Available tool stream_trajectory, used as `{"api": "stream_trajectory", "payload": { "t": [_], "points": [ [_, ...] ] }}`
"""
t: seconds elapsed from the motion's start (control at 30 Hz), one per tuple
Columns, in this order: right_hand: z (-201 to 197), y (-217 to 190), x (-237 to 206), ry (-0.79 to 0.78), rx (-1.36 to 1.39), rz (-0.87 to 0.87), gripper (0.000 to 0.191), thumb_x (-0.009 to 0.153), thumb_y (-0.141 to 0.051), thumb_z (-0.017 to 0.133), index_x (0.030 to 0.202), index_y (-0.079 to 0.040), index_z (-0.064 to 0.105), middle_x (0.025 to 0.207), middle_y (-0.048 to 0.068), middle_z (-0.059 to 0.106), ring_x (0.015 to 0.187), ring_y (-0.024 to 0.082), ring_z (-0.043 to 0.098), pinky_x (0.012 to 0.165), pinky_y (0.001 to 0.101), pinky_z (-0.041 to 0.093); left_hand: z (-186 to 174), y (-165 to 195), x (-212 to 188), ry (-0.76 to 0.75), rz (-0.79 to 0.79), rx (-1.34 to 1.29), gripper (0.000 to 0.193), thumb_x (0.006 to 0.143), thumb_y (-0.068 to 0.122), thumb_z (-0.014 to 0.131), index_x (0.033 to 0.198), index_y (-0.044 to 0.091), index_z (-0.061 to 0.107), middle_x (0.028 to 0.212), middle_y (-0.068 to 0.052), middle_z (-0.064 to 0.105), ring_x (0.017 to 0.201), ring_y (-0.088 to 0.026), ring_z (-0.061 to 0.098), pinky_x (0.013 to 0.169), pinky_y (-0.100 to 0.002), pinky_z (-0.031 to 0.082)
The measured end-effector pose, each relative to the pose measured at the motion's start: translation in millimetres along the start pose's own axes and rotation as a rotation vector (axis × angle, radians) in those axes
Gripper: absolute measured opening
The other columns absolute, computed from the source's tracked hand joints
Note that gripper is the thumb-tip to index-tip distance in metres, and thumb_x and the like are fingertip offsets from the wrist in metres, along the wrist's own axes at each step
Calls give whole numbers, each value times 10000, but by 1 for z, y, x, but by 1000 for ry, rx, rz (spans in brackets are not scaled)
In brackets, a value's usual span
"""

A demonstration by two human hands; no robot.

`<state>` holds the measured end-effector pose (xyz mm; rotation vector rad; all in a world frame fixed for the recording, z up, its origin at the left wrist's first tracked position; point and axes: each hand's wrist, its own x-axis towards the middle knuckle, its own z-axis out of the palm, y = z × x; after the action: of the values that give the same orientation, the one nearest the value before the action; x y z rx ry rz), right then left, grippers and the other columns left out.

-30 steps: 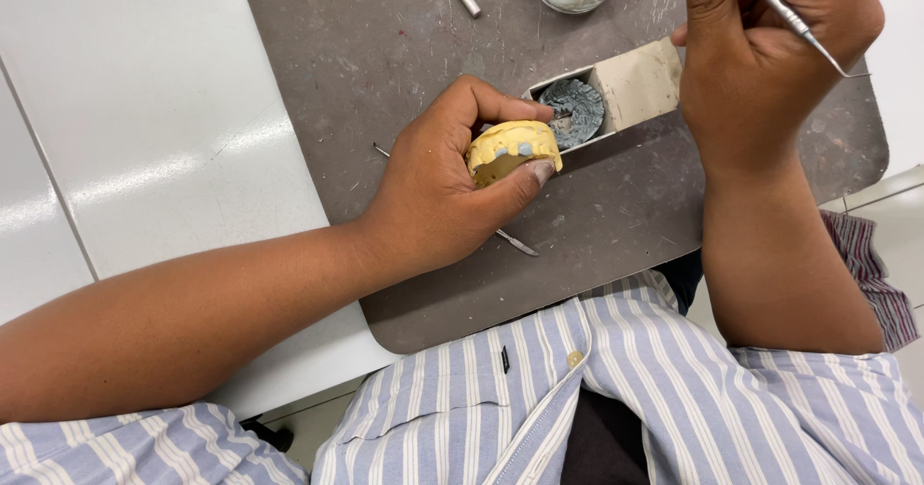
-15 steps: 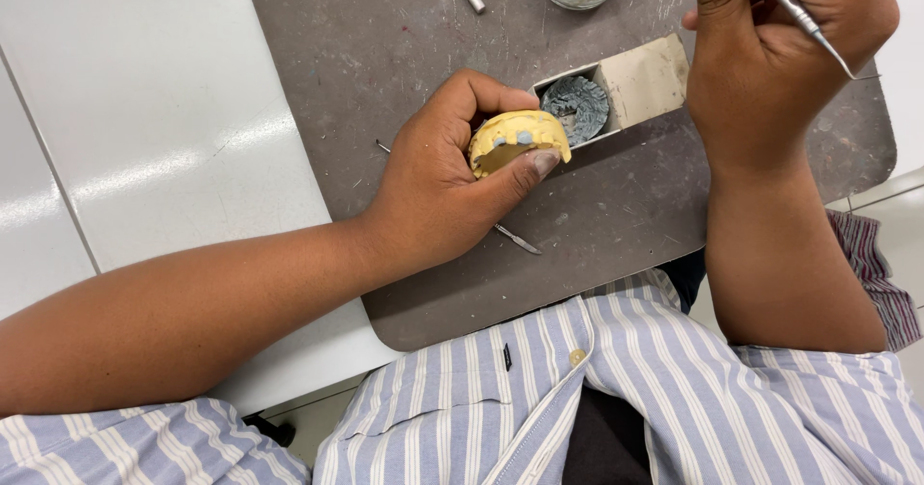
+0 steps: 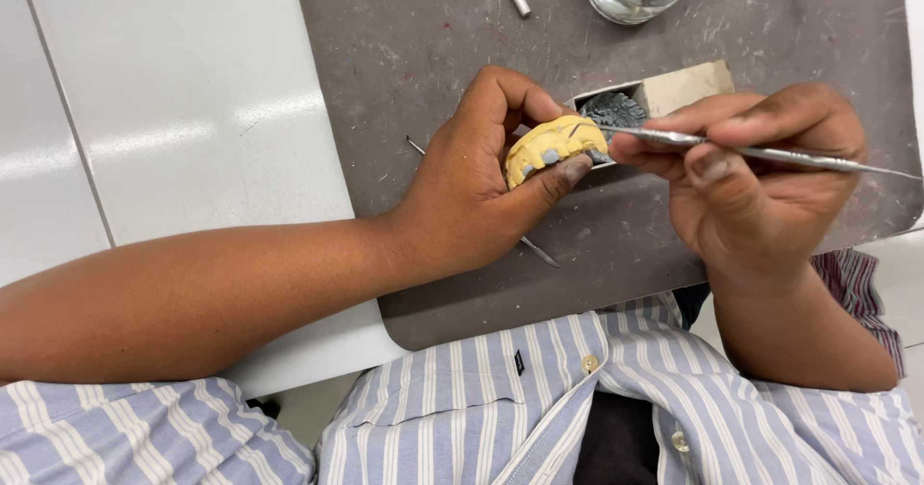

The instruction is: The person applies a blue paste to a yellow dental mold using a metal spatula and a fine brush. They repeatedly dip the brush into a container of paste and spread it onto the mold's surface, focusing on specific areas.

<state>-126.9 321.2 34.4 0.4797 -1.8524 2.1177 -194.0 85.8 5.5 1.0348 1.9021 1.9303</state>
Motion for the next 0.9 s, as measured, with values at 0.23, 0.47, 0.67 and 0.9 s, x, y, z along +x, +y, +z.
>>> {"api": "stream_trajectory", "payload": {
  "t": [0.23, 0.47, 0.67, 0.9],
  "points": [
    [-8, 10, 7, -86, -56, -45, 124, 1012, -58, 676, 1115, -34, 610, 1069, 229, 708, 1039, 325, 759, 938, 478, 688, -1, -16, 4, 2, 46, -23, 343, 1110, 168, 725, 1205, 74, 409, 1136, -78, 638, 1003, -83, 708, 864, -223, 636],
    [-7, 12, 0, -85, -133, -69, 94, 1021, -87, 695, 1082, -52, 633, 1074, 211, 708, 1023, 307, 763, 935, 476, 689, -1, -20, 3, -12, 71, 4, 352, 1096, 159, 742, 1197, 73, 416, 1133, -77, 646, 964, -81, 703, 836, -216, 624],
    [-6, 11, -1, -101, -151, -76, 109, 1024, -107, 706, 1079, -50, 630, 1079, 218, 712, 1027, 305, 764, 942, 483, 691, -2, -20, 3, -20, 75, 11, 355, 1094, 156, 744, 1200, 71, 416, 1145, -80, 643, 985, -87, 708, 857, -221, 627],
    [-11, 13, 2, -145, -207, -90, 108, 1031, -109, 683, 1076, -46, 607, 1055, 219, 702, 1014, 309, 763, 927, 481, 693, -3, -23, 4, -32, 79, -6, 354, 1091, 139, 742, 1204, 66, 414, 1159, -89, 636, 994, -87, 712, 861, -222, 630]
  ]
}}
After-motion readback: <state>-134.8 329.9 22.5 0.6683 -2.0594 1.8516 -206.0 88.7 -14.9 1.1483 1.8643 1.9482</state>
